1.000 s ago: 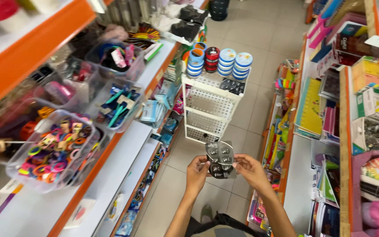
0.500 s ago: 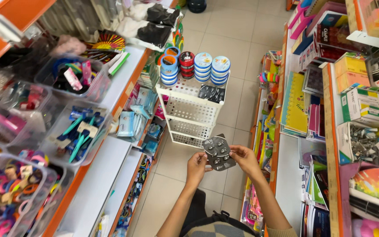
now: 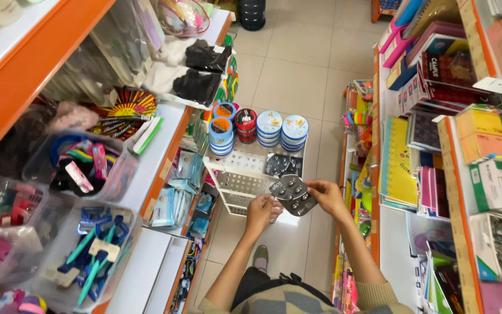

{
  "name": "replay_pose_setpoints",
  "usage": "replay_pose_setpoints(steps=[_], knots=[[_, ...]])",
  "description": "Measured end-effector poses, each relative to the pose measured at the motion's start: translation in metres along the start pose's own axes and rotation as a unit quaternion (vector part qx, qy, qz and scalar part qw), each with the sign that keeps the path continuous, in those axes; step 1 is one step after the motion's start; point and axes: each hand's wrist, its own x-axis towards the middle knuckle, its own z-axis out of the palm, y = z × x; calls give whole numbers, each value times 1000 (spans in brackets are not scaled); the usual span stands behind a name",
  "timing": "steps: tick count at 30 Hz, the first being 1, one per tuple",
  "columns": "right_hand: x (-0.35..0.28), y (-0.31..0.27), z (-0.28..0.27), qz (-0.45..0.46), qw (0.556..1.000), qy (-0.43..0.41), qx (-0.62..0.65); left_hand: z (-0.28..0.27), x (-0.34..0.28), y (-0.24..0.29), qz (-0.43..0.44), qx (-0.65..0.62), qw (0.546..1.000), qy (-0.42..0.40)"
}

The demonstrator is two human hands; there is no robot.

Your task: The person repeatedly picks up small black blister packs from a shelf and places them into a white plastic basket on the floor. The action is performed multiple times in a repetitive loop.

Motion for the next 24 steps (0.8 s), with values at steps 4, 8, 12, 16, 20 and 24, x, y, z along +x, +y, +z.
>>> replay_pose_setpoints(steps=[4, 8, 12, 16, 20, 24], knots=[[52, 3, 8, -13, 1000, -5, -24, -11, 46, 15, 17, 22, 1000, -1], [96, 8, 14, 4, 998, -7, -63, -18, 90, 9, 32, 41, 999, -10], [119, 4, 19, 14, 998, -1, -69, -33, 98, 50, 52, 120, 991, 28], [141, 24, 22, 17, 995, 5, -102, -44, 137, 41, 118, 268, 954, 67], [145, 19, 27, 11, 986, 26, -167, -42, 162, 32, 120, 439, 890, 33], [148, 22, 35, -1, 976, 28, -215, -28, 171, 53, 87, 550, 830, 37]])
